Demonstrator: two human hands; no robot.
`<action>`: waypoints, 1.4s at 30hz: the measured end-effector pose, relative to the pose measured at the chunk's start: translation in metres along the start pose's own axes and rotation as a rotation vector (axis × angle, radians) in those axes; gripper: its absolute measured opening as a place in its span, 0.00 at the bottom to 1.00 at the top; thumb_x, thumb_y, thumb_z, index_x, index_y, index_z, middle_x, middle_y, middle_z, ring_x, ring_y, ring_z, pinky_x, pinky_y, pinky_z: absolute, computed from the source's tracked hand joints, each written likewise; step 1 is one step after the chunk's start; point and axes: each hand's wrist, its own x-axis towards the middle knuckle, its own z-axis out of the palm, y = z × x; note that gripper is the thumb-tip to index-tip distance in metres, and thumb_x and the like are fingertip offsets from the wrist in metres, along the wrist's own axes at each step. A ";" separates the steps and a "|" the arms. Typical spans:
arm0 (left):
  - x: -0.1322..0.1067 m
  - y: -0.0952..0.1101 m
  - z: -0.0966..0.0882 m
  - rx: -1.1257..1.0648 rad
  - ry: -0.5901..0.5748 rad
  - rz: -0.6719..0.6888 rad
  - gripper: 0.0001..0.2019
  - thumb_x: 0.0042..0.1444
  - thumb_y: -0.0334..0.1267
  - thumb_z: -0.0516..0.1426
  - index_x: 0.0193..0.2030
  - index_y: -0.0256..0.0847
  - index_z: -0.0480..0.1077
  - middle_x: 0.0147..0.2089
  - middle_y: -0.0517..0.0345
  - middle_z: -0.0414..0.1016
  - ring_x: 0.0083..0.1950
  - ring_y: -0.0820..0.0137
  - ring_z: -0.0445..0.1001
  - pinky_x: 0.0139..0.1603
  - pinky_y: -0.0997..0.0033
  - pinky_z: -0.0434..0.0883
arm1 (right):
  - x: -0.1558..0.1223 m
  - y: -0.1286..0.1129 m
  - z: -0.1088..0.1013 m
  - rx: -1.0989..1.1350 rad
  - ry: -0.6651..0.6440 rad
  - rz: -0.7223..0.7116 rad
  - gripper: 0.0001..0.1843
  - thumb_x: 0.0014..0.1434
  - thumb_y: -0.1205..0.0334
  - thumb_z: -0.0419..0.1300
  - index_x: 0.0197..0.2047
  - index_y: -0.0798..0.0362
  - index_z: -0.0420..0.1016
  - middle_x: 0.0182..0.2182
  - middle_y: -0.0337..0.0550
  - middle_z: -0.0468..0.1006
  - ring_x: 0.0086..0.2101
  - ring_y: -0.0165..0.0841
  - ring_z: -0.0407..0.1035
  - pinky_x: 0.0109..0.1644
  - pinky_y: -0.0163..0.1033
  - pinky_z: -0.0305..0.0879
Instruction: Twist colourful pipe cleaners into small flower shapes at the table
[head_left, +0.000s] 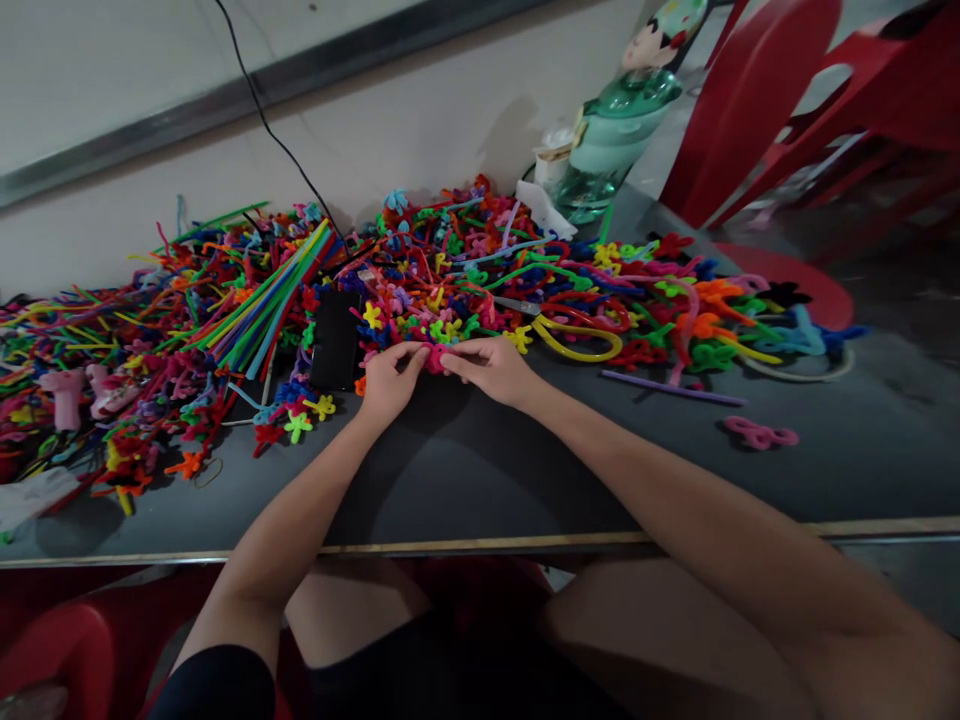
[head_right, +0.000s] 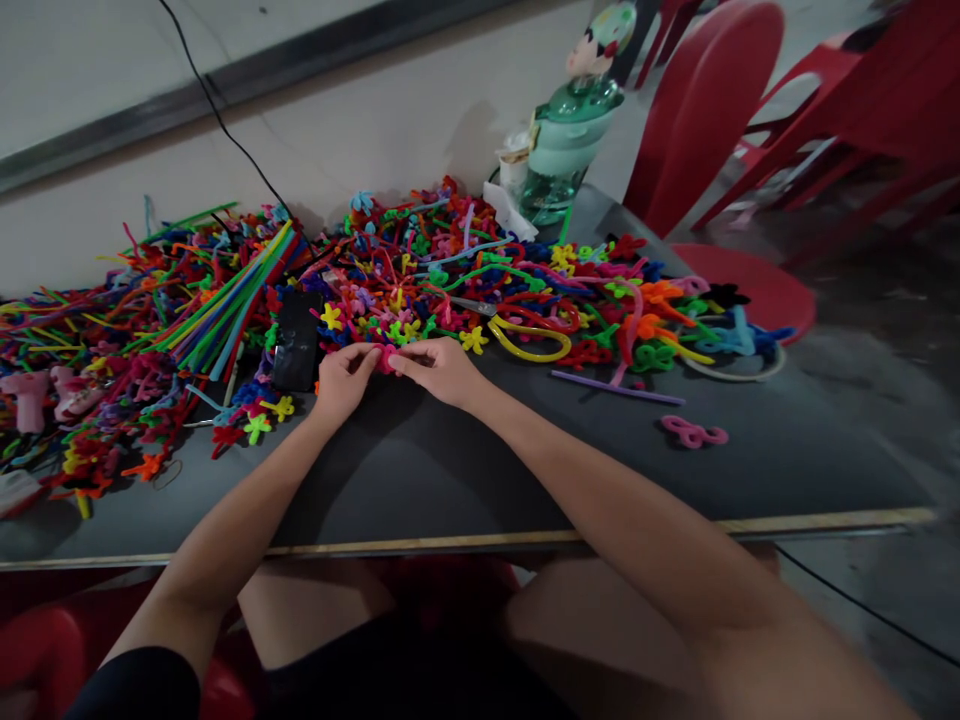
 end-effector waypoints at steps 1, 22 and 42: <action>0.001 -0.001 0.000 -0.044 0.010 -0.026 0.11 0.58 0.43 0.58 0.35 0.38 0.77 0.31 0.56 0.78 0.32 0.72 0.73 0.35 0.72 0.69 | 0.001 0.001 0.000 0.060 -0.016 0.014 0.20 0.53 0.45 0.63 0.34 0.55 0.81 0.26 0.42 0.79 0.21 0.27 0.65 0.26 0.35 0.61; -0.005 0.012 0.004 -0.697 -0.279 -0.304 0.22 0.43 0.56 0.67 0.26 0.37 0.69 0.19 0.64 0.65 0.18 0.82 0.60 0.19 0.80 0.55 | 0.006 0.005 -0.005 0.121 -0.036 0.038 0.23 0.47 0.41 0.66 0.31 0.54 0.78 0.24 0.41 0.76 0.23 0.27 0.65 0.28 0.36 0.64; -0.012 0.030 0.000 -1.009 -1.042 -0.730 0.40 0.64 0.59 0.33 0.43 0.27 0.76 0.43 0.34 0.79 0.40 0.63 0.78 0.45 0.65 0.70 | 0.008 0.011 -0.011 -0.135 -0.370 -0.250 0.11 0.59 0.58 0.57 0.34 0.53 0.79 0.34 0.44 0.81 0.36 0.33 0.73 0.42 0.37 0.66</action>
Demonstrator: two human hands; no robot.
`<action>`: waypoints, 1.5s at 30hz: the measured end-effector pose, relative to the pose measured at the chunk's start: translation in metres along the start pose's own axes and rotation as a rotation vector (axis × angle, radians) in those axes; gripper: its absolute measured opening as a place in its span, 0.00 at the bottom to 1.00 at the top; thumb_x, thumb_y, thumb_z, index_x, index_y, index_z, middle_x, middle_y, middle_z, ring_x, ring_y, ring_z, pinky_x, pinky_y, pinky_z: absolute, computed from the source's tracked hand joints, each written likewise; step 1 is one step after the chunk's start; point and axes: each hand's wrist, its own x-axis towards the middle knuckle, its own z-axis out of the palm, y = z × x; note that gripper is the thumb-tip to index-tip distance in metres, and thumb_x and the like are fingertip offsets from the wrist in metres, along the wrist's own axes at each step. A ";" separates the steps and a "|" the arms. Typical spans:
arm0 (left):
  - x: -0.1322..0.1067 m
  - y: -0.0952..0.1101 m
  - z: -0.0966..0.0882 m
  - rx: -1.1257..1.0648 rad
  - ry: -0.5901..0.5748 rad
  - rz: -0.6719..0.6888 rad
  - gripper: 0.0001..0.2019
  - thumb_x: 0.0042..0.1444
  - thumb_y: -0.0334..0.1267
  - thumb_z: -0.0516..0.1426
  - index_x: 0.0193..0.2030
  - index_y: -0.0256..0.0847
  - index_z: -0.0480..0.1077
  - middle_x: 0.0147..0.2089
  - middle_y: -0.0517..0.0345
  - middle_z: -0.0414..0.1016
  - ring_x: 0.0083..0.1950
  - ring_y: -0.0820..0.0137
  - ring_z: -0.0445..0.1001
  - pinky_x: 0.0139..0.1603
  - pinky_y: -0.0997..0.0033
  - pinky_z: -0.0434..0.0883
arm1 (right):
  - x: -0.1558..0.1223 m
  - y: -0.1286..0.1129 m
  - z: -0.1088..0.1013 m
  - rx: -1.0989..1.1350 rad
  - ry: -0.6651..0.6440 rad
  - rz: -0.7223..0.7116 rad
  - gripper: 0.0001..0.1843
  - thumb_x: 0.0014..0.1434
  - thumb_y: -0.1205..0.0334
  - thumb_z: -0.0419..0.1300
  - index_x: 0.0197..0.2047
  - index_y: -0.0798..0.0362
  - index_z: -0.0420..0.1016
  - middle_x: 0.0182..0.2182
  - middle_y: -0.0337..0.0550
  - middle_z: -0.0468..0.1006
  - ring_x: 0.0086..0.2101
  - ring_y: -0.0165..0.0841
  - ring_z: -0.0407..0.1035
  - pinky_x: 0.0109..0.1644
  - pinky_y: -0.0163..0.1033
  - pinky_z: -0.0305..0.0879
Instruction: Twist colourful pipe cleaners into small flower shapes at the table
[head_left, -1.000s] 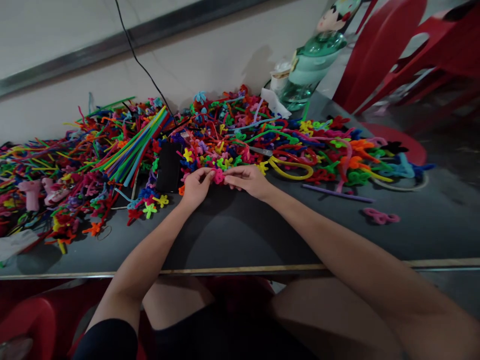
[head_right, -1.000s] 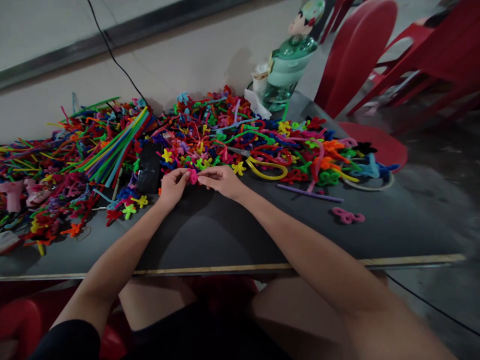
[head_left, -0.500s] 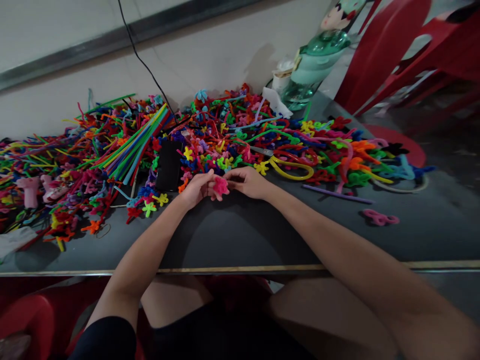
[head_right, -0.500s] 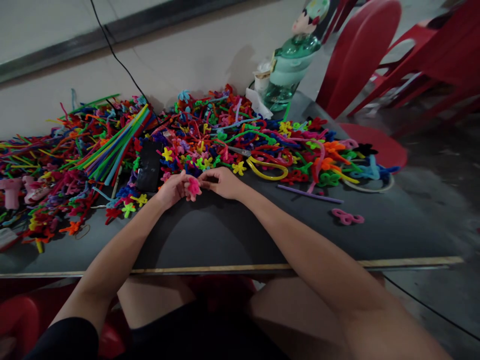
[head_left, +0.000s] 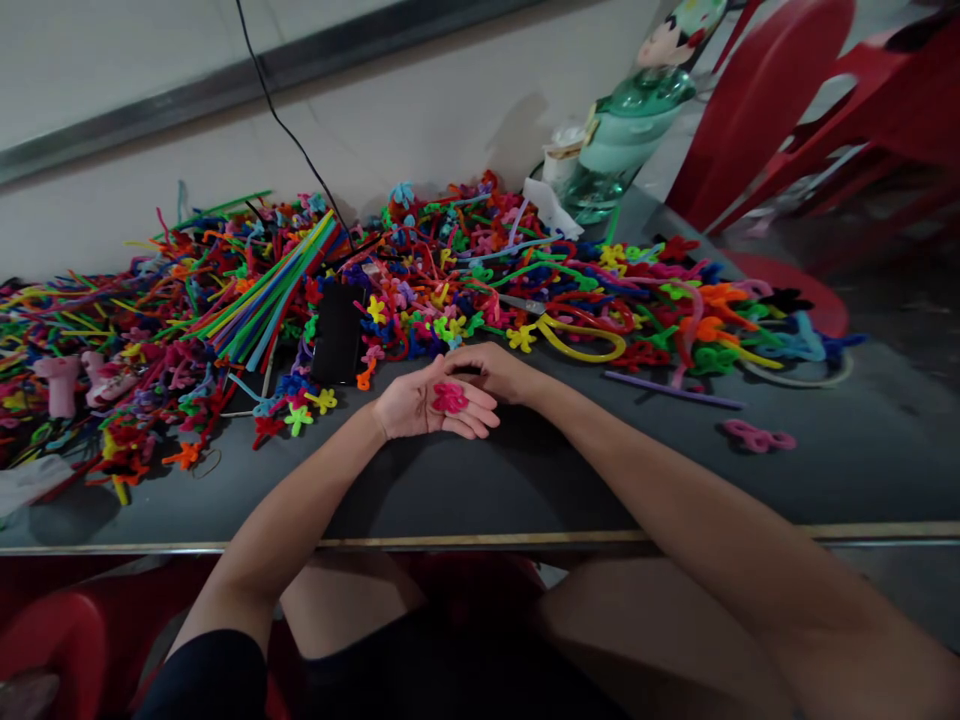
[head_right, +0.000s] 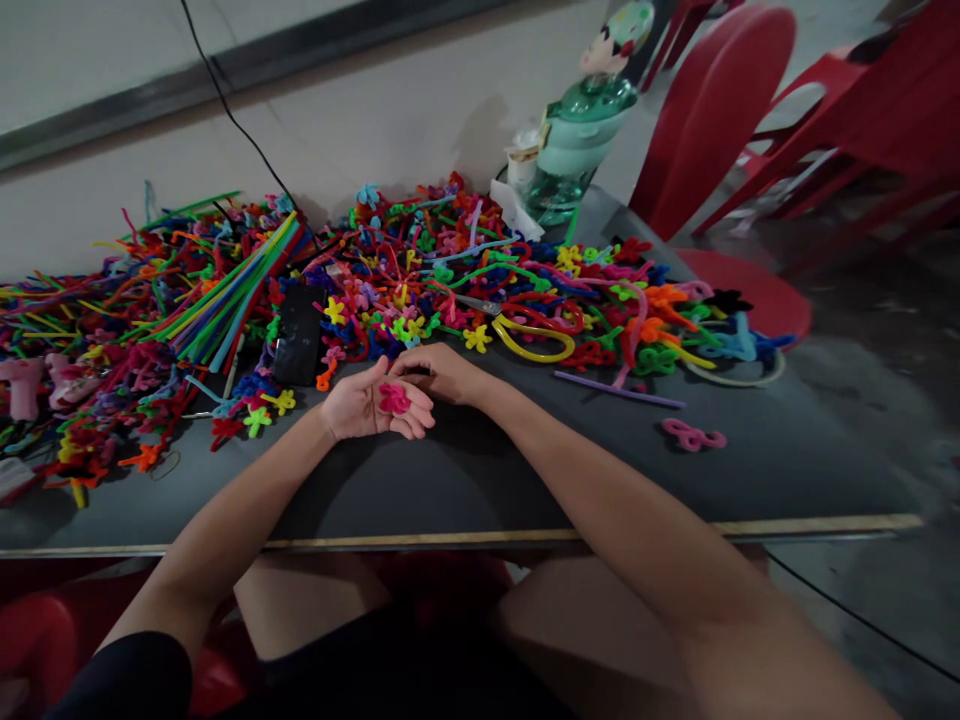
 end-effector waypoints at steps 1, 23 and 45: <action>0.000 -0.001 0.001 0.029 -0.004 0.005 0.37 0.65 0.58 0.36 0.41 0.27 0.76 0.41 0.35 0.79 0.38 0.64 0.78 0.43 0.66 0.70 | -0.001 -0.001 0.000 -0.006 -0.002 -0.002 0.11 0.59 0.58 0.57 0.34 0.53 0.79 0.34 0.44 0.81 0.36 0.33 0.73 0.43 0.37 0.66; 0.018 -0.007 -0.012 0.260 0.705 0.494 0.39 0.60 0.67 0.36 0.58 0.37 0.65 0.36 0.47 0.78 0.37 0.66 0.77 0.30 0.71 0.69 | 0.000 -0.022 0.025 -0.058 0.554 0.111 0.11 0.53 0.54 0.64 0.34 0.52 0.78 0.37 0.46 0.76 0.36 0.35 0.71 0.39 0.41 0.66; 0.008 -0.008 -0.022 0.881 0.971 0.736 0.10 0.56 0.44 0.60 0.34 0.39 0.78 0.31 0.55 0.80 0.32 0.72 0.75 0.33 0.73 0.69 | 0.005 -0.018 0.013 0.473 0.440 0.314 0.21 0.48 0.43 0.65 0.33 0.54 0.73 0.22 0.37 0.71 0.24 0.26 0.64 0.26 0.35 0.59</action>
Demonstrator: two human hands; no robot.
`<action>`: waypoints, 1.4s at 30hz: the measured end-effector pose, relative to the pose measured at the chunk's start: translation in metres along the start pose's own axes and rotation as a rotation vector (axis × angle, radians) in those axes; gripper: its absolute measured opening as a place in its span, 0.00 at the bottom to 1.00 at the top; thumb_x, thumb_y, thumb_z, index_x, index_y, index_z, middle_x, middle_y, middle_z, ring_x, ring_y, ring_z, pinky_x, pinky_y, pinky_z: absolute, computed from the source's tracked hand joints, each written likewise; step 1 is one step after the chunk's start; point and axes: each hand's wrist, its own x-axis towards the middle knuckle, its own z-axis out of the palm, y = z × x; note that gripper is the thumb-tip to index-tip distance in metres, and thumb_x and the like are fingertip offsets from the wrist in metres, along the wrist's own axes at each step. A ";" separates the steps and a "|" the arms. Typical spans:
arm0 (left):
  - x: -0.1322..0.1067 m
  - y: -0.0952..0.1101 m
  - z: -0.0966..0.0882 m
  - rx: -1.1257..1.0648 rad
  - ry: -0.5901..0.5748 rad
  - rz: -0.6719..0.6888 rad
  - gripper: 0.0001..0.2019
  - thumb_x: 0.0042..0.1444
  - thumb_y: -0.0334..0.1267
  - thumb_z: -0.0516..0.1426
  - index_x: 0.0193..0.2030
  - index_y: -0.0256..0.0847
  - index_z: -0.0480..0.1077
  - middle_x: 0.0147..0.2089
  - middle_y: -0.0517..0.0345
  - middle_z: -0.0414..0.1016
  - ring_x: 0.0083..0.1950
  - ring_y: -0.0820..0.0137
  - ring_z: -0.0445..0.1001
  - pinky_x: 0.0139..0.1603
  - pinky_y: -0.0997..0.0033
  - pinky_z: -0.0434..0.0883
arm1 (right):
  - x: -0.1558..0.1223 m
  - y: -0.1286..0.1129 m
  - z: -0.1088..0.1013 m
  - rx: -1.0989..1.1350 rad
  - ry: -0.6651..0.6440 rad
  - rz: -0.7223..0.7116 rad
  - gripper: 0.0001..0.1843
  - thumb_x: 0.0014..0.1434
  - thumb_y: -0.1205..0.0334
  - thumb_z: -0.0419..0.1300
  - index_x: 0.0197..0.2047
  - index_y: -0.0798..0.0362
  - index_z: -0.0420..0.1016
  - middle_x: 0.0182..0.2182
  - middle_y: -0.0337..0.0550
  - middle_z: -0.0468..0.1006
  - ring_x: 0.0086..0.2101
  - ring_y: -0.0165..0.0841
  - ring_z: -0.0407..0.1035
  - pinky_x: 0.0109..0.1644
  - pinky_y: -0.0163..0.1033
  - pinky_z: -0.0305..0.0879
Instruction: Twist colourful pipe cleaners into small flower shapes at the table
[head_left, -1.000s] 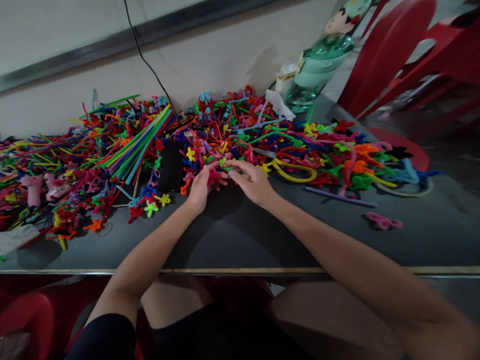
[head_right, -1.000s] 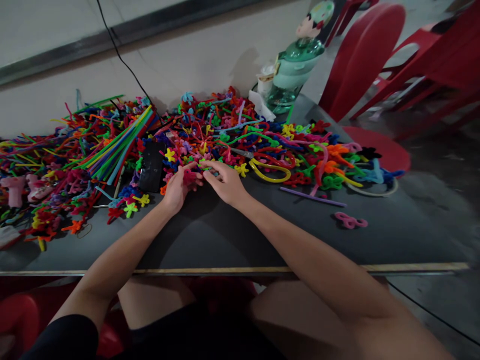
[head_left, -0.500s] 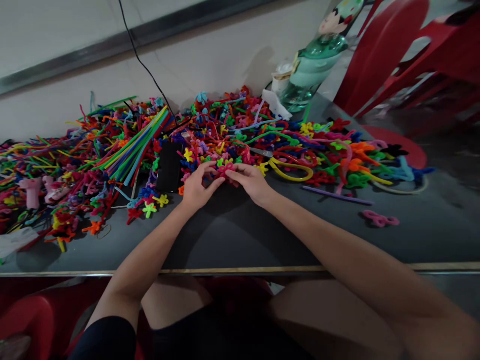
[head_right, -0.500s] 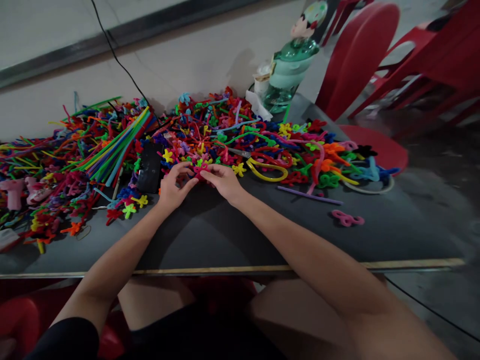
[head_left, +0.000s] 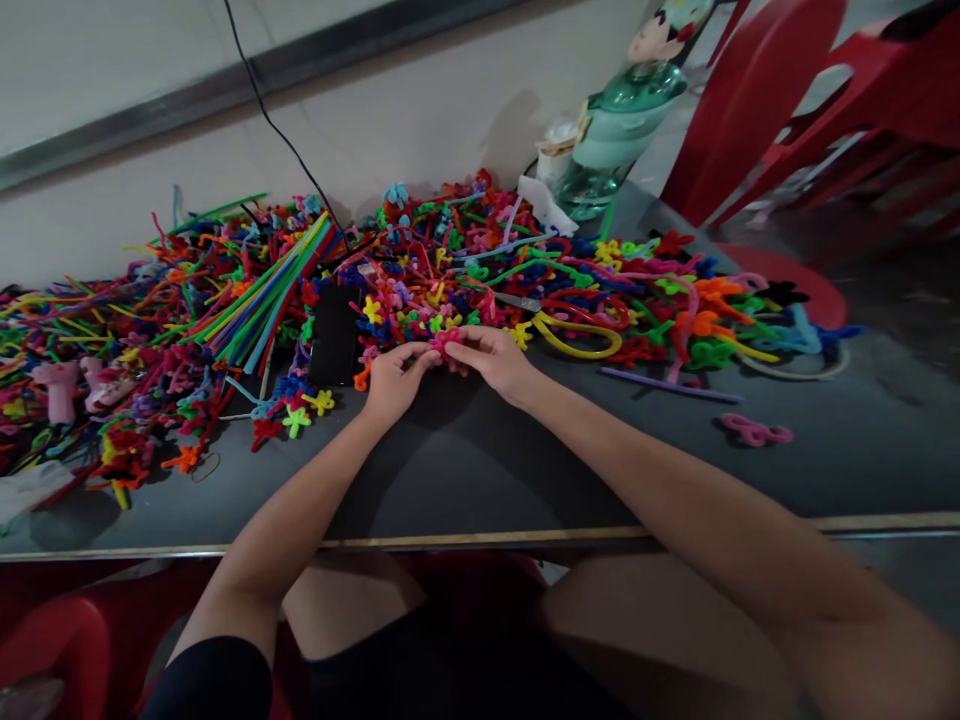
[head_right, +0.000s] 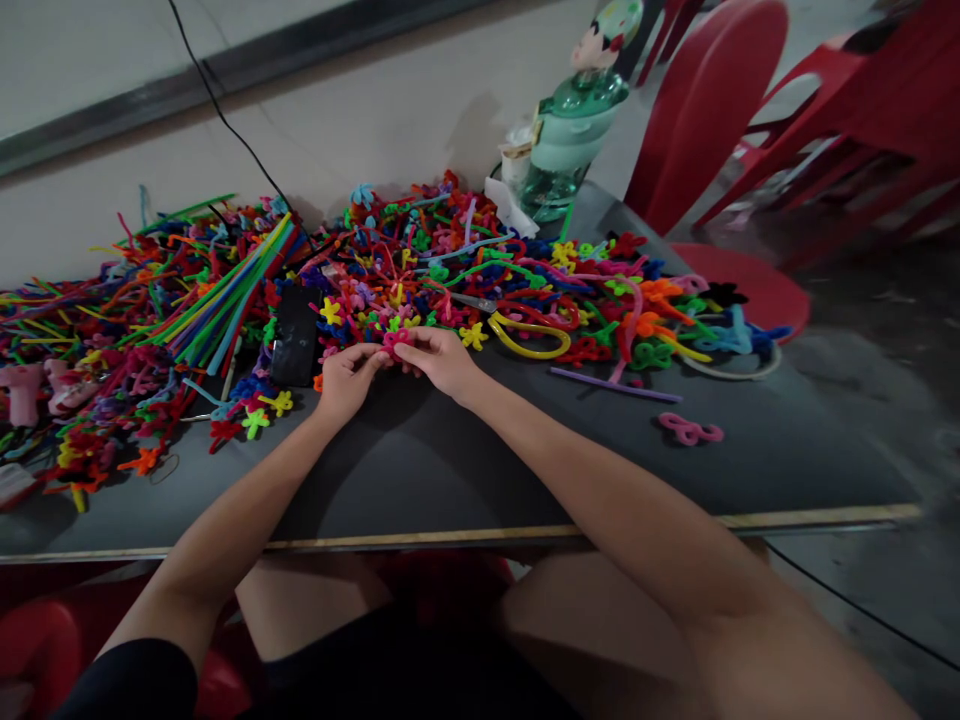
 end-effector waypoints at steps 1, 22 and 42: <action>0.000 0.000 0.000 -0.008 -0.009 -0.007 0.10 0.56 0.43 0.60 0.33 0.39 0.78 0.31 0.55 0.80 0.31 0.72 0.74 0.33 0.73 0.69 | 0.000 0.001 -0.001 -0.007 0.000 0.000 0.21 0.47 0.44 0.65 0.34 0.54 0.73 0.23 0.37 0.71 0.24 0.26 0.64 0.26 0.35 0.60; -0.006 0.002 0.014 0.067 0.155 -0.116 0.09 0.55 0.39 0.59 0.29 0.39 0.79 0.28 0.56 0.80 0.27 0.71 0.74 0.32 0.70 0.70 | 0.002 0.018 0.004 -0.280 0.136 -0.140 0.19 0.52 0.49 0.62 0.39 0.56 0.78 0.31 0.47 0.79 0.27 0.33 0.71 0.33 0.41 0.70; 0.007 0.002 -0.004 0.183 0.082 0.092 0.10 0.57 0.41 0.59 0.30 0.38 0.76 0.29 0.57 0.79 0.30 0.72 0.75 0.33 0.73 0.71 | 0.007 0.023 -0.005 -0.329 0.096 -0.168 0.21 0.54 0.44 0.62 0.34 0.56 0.80 0.25 0.42 0.77 0.24 0.30 0.67 0.29 0.37 0.63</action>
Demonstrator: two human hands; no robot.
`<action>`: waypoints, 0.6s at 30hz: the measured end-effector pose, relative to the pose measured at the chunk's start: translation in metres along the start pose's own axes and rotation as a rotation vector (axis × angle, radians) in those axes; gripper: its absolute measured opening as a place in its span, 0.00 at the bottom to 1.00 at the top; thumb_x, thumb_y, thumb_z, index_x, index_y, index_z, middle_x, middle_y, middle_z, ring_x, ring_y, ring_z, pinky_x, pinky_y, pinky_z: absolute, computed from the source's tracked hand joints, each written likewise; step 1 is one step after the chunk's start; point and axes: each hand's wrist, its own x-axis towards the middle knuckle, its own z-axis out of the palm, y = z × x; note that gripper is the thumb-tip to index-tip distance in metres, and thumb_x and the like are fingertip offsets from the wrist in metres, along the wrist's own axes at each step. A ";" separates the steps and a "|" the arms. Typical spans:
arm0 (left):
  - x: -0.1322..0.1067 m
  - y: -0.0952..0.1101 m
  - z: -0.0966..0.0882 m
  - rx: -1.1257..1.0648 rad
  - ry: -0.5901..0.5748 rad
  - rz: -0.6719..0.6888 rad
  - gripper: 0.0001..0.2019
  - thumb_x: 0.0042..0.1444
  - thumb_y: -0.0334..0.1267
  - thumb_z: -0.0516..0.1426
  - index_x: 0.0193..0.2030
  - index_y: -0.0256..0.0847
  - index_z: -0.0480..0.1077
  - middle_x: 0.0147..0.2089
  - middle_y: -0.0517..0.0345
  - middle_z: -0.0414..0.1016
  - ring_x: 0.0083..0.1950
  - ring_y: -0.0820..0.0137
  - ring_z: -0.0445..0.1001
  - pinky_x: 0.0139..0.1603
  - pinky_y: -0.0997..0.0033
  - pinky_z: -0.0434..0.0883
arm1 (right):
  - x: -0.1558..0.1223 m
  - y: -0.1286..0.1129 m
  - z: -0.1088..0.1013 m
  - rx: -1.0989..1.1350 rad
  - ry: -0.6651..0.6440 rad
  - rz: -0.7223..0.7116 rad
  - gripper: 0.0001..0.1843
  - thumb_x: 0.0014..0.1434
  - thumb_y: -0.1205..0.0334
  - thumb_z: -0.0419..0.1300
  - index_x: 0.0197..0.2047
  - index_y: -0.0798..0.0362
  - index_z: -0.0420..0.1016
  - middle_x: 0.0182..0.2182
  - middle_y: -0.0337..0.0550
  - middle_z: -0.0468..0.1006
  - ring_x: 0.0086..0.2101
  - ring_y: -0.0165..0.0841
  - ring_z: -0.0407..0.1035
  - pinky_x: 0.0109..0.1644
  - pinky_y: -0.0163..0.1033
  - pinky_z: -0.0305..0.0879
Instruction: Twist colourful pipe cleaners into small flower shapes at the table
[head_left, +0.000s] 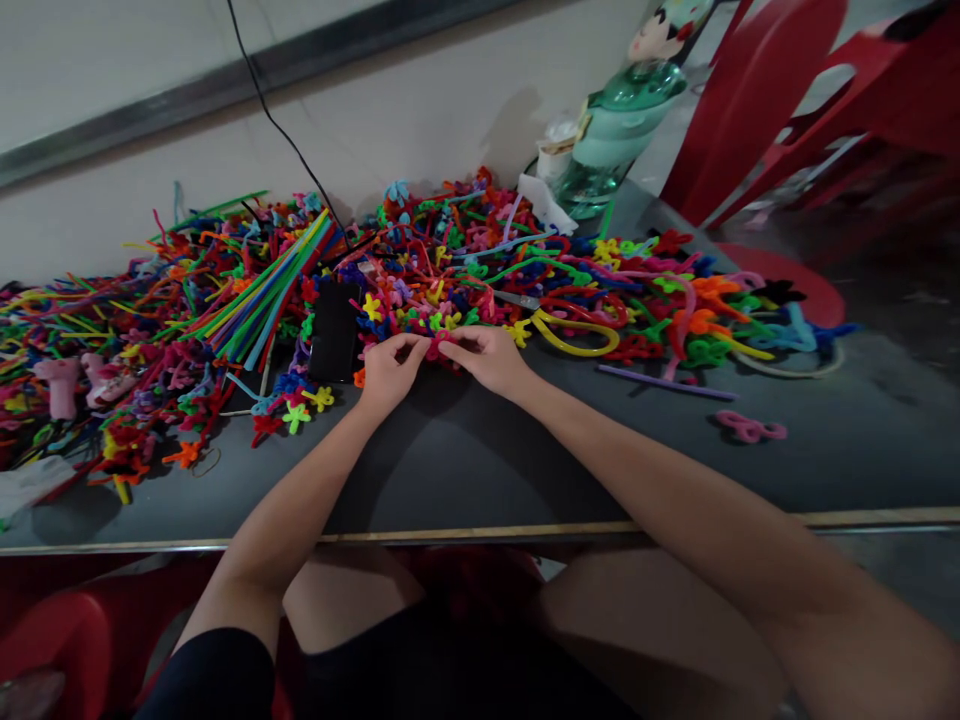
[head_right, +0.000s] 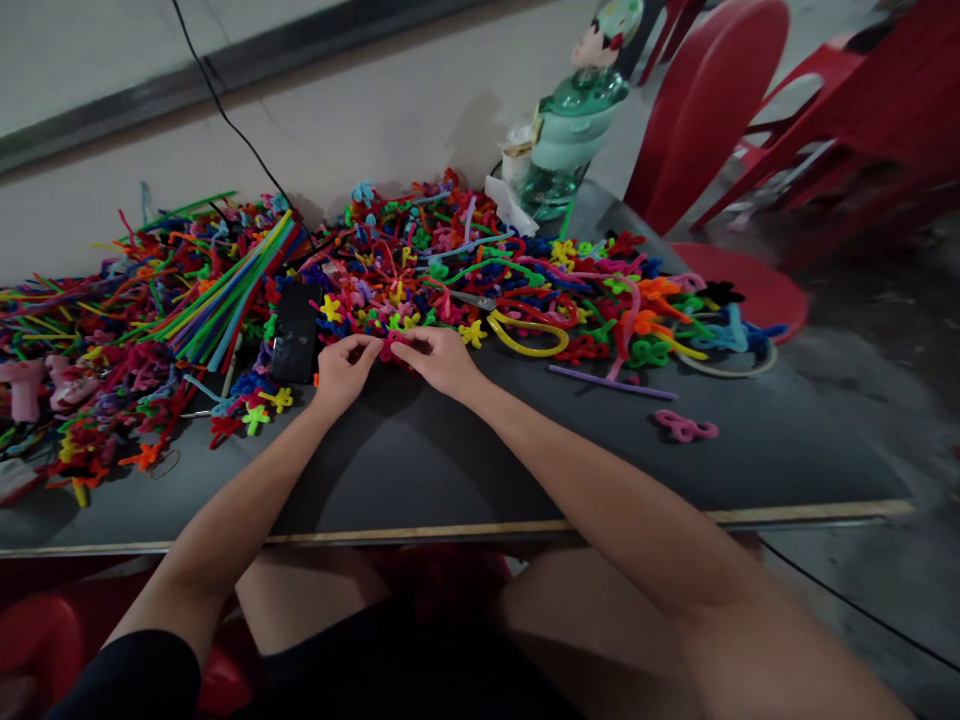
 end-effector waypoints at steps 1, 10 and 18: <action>-0.001 0.001 0.002 -0.021 0.031 -0.042 0.10 0.57 0.42 0.59 0.30 0.38 0.76 0.28 0.57 0.78 0.29 0.73 0.74 0.31 0.74 0.70 | -0.001 -0.002 0.000 -0.031 0.005 -0.014 0.20 0.54 0.45 0.61 0.33 0.56 0.80 0.24 0.42 0.77 0.24 0.30 0.66 0.28 0.36 0.61; -0.008 0.003 0.010 -0.110 0.131 -0.163 0.11 0.58 0.43 0.57 0.34 0.37 0.75 0.28 0.58 0.76 0.27 0.75 0.70 0.30 0.75 0.68 | -0.008 -0.017 0.003 -0.110 -0.031 -0.018 0.22 0.58 0.45 0.56 0.28 0.56 0.76 0.20 0.41 0.74 0.22 0.29 0.65 0.27 0.35 0.57; -0.003 -0.004 0.007 -0.187 -0.038 -0.137 0.10 0.58 0.41 0.57 0.33 0.37 0.75 0.30 0.58 0.76 0.29 0.74 0.70 0.32 0.74 0.68 | -0.006 -0.015 0.000 -0.140 -0.135 -0.051 0.23 0.60 0.45 0.54 0.22 0.54 0.67 0.18 0.38 0.68 0.21 0.27 0.61 0.28 0.35 0.55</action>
